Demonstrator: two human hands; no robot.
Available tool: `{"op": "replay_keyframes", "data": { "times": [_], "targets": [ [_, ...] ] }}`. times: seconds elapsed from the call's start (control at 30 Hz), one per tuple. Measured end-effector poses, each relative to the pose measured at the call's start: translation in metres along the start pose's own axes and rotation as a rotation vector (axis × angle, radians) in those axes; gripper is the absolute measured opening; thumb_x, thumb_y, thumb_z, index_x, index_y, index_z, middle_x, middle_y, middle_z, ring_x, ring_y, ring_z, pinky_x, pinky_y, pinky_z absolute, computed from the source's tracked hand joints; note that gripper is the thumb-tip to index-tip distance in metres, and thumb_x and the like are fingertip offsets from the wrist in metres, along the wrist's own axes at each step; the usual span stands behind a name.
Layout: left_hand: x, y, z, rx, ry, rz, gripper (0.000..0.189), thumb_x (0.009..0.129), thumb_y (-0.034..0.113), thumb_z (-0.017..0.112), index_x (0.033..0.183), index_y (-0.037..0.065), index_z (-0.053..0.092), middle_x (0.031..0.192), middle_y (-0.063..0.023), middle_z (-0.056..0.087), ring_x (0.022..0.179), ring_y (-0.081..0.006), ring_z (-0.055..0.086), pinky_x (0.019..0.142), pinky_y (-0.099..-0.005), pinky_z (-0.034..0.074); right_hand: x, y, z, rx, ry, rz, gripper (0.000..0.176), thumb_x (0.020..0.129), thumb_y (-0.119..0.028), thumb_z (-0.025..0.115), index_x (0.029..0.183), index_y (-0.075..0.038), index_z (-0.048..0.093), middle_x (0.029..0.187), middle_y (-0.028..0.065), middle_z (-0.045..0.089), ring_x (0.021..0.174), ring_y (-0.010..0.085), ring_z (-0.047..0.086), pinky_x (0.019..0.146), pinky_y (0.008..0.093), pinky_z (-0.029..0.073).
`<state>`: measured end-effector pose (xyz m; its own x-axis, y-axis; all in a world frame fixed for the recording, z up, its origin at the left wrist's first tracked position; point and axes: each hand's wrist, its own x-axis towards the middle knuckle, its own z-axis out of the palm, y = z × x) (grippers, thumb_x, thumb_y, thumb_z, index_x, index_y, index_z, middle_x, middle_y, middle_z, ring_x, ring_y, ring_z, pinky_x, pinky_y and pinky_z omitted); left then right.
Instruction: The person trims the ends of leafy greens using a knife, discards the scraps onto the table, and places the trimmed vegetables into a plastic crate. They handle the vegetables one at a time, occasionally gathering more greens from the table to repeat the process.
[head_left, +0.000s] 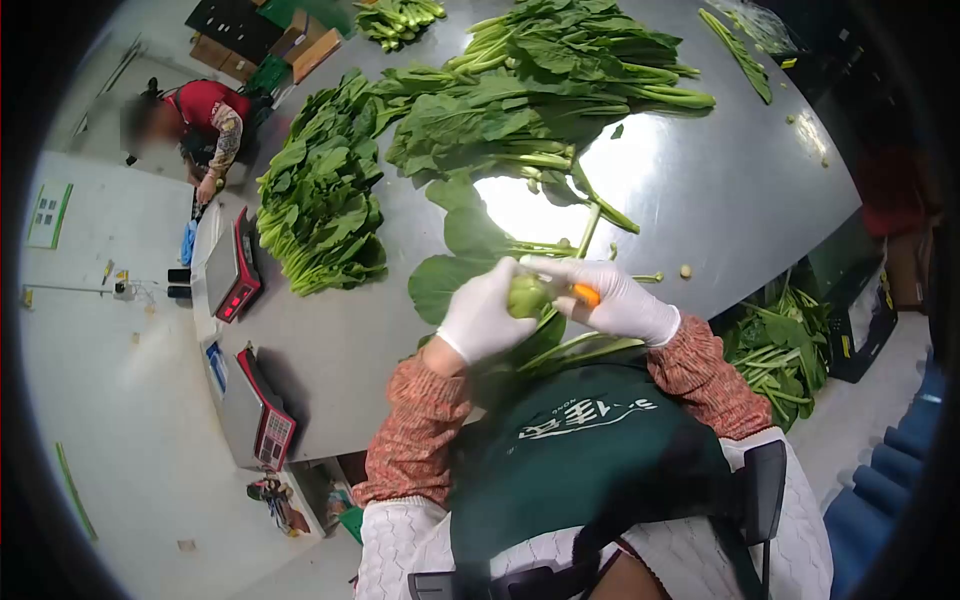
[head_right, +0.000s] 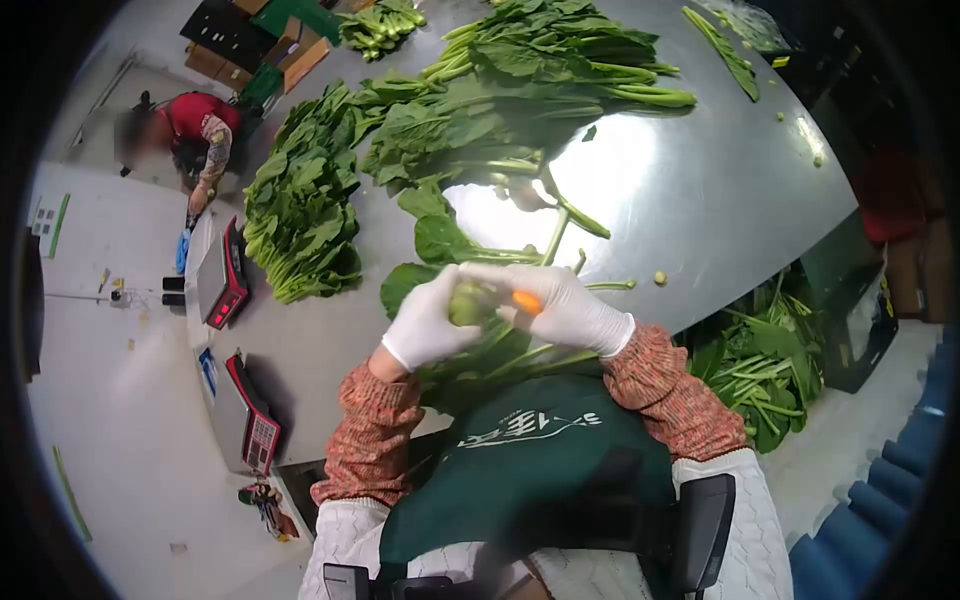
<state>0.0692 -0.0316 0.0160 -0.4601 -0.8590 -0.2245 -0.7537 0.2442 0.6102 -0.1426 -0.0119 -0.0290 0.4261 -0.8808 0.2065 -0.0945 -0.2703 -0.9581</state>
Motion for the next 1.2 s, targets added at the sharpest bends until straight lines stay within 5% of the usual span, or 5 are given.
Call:
{"op": "replay_keyframes", "data": {
  "times": [0.23, 0.4, 0.63, 0.8, 1.2],
  "targets": [
    [-0.016, -0.019, 0.019, -0.068, -0.289, 0.047, 0.051, 0.073, 0.027, 0.080, 0.111, 0.005, 0.053, 0.096, -0.0178, 0.066, 0.092, -0.0372, 0.066, 0.077, -0.0402, 0.052, -0.015, 0.000, 0.023, -0.070, -0.067, -0.167, 0.050, 0.072, 0.001, 0.077, 0.119, -0.011, 0.065, 0.088, 0.0071, 0.066, 0.073, 0.0185, 0.063, 0.071, 0.0299, 0.051],
    [-0.031, -0.024, 0.048, -0.022, -0.285, -0.070, 0.052, 0.072, 0.027, 0.080, 0.113, 0.009, 0.054, 0.100, -0.0194, 0.067, 0.095, -0.0377, 0.065, 0.080, -0.0432, 0.052, -0.029, 0.009, 0.032, 0.031, -0.182, 0.048, 0.043, 0.073, -0.004, 0.075, 0.114, -0.006, 0.061, 0.094, 0.0083, 0.068, 0.081, 0.0169, 0.066, 0.076, 0.0281, 0.051],
    [-0.031, -0.031, 0.019, -0.614, -0.694, 0.036, 0.071, 0.073, 0.010, 0.080, 0.136, -0.001, 0.049, 0.129, -0.0108, 0.058, 0.117, -0.0148, 0.052, 0.102, -0.0305, 0.041, -0.027, 0.013, 0.027, 0.244, -0.356, 0.111, 0.046, 0.076, -0.010, 0.069, 0.121, -0.010, 0.060, 0.097, 0.0094, 0.070, 0.086, 0.0192, 0.068, 0.079, 0.0310, 0.052],
    [-0.026, -0.041, 0.023, -0.757, -0.788, 0.083, 0.073, 0.079, 0.001, 0.070, 0.145, 0.002, 0.039, 0.133, -0.0082, 0.054, 0.121, -0.0157, 0.050, 0.103, -0.0303, 0.039, -0.025, -0.005, 0.023, 0.164, -0.388, 0.129, 0.050, 0.075, -0.009, 0.067, 0.125, -0.009, 0.061, 0.090, 0.0129, 0.069, 0.079, 0.0219, 0.067, 0.076, 0.0313, 0.051],
    [-0.031, -0.042, 0.021, -0.253, -0.351, 0.059, 0.037, 0.080, 0.016, 0.074, 0.114, 0.006, 0.066, 0.098, -0.0187, 0.069, 0.084, -0.0285, 0.069, 0.076, -0.0343, 0.054, -0.031, 0.021, 0.023, -0.202, -0.232, 0.207, 0.028, 0.073, -0.021, 0.071, 0.095, -0.008, 0.062, 0.079, 0.0152, 0.065, 0.073, 0.0338, 0.065, 0.068, 0.0403, 0.051]
  ]
}}
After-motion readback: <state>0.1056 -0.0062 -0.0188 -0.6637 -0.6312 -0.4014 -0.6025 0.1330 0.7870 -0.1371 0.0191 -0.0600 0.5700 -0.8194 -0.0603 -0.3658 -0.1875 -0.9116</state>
